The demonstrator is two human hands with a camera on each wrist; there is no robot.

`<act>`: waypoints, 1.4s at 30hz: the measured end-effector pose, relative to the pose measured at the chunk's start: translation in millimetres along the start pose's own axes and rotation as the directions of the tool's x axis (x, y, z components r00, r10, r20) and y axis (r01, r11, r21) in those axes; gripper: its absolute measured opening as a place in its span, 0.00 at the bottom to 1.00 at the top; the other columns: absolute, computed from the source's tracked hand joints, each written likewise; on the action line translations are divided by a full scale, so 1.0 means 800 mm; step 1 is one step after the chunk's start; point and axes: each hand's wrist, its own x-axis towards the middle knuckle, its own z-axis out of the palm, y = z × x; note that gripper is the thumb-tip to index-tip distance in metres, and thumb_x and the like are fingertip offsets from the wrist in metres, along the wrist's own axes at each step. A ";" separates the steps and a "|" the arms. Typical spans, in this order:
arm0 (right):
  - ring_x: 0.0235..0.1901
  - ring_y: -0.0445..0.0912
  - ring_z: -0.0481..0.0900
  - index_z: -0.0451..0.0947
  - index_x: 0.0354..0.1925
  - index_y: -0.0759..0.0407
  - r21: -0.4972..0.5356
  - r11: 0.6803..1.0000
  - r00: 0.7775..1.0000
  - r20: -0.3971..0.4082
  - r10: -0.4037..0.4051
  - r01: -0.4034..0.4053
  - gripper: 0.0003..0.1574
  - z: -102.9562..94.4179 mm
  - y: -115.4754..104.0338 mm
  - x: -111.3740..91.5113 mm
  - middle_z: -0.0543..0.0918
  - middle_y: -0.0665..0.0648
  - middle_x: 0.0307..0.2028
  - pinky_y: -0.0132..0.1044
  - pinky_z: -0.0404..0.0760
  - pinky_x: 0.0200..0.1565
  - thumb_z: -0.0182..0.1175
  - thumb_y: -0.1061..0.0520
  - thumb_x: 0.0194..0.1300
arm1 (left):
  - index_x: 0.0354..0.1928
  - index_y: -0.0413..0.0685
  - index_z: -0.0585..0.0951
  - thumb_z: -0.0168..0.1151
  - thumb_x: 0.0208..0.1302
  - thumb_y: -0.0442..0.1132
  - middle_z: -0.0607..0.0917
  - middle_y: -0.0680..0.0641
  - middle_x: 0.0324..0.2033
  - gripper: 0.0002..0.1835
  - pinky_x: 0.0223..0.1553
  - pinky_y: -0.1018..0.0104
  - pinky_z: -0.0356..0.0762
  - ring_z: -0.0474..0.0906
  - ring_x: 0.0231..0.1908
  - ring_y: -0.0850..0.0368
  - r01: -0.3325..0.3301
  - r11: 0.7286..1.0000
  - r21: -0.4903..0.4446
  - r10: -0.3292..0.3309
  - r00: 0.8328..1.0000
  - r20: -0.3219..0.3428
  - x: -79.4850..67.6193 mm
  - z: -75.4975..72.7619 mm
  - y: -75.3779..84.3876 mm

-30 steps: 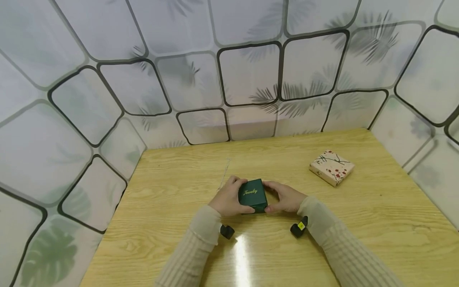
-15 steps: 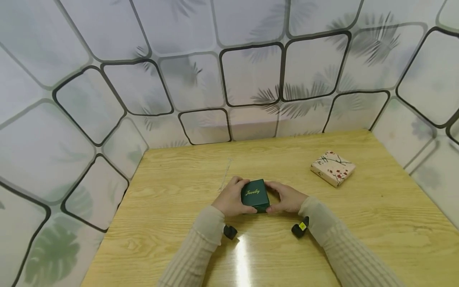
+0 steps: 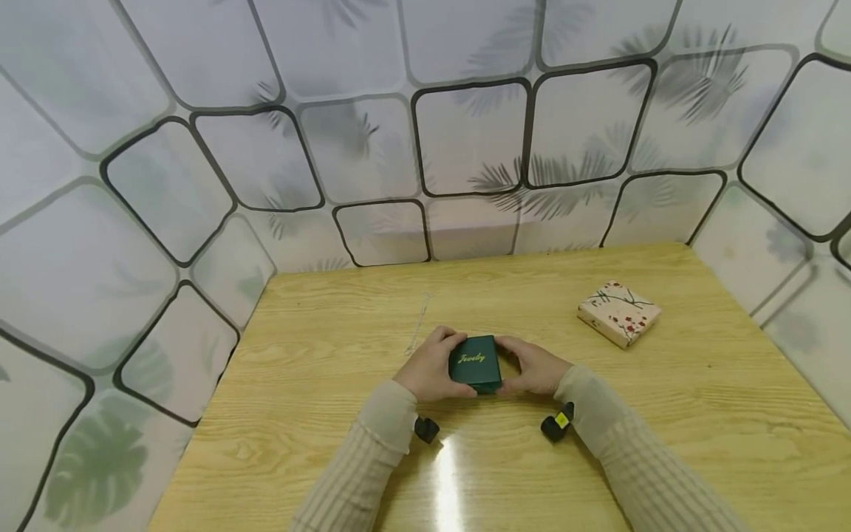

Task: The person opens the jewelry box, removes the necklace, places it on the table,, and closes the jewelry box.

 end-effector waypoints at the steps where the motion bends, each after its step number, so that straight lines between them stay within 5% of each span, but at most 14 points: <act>1: 0.71 0.56 0.52 0.49 0.74 0.63 0.004 1.000 1.000 0.002 0.000 0.000 0.63 0.000 0.000 0.000 0.57 0.61 0.71 0.54 0.52 0.68 0.74 0.49 0.52 | 0.70 0.45 0.64 0.77 0.44 0.57 0.66 0.47 0.61 0.53 0.54 0.59 0.73 0.71 0.54 0.53 0.001 1.000 0.003 -0.001 1.000 0.001 0.000 0.000 0.000; 23: 0.71 0.58 0.51 0.45 0.74 0.67 0.021 1.000 1.000 0.024 -0.014 0.014 0.67 -0.002 -0.004 -0.006 0.54 0.66 0.71 0.54 0.54 0.68 0.74 0.45 0.52 | 0.72 0.44 0.61 0.76 0.47 0.56 0.63 0.44 0.64 0.53 0.55 0.58 0.73 0.70 0.56 0.51 0.030 0.999 0.013 -0.030 0.999 0.031 -0.002 -0.002 0.002; 33: 0.71 0.56 0.50 0.41 0.75 0.62 0.090 0.994 0.997 0.031 -0.072 0.069 0.67 -0.002 -0.001 -0.004 0.54 0.61 0.72 0.56 0.47 0.69 0.73 0.48 0.54 | 0.72 0.44 0.61 0.76 0.47 0.56 0.63 0.44 0.64 0.53 0.56 0.58 0.71 0.69 0.57 0.52 0.040 0.999 0.033 -0.040 0.999 0.023 0.000 -0.002 0.002; 42: 0.72 0.56 0.50 0.42 0.75 0.65 0.065 0.998 0.999 0.021 -0.027 0.026 0.67 -0.002 -0.003 -0.003 0.55 0.62 0.72 0.54 0.50 0.69 0.74 0.46 0.53 | 0.72 0.45 0.61 0.76 0.46 0.58 0.63 0.45 0.64 0.54 0.56 0.59 0.72 0.69 0.57 0.52 0.029 0.999 0.035 -0.030 0.999 0.021 0.001 0.000 -0.001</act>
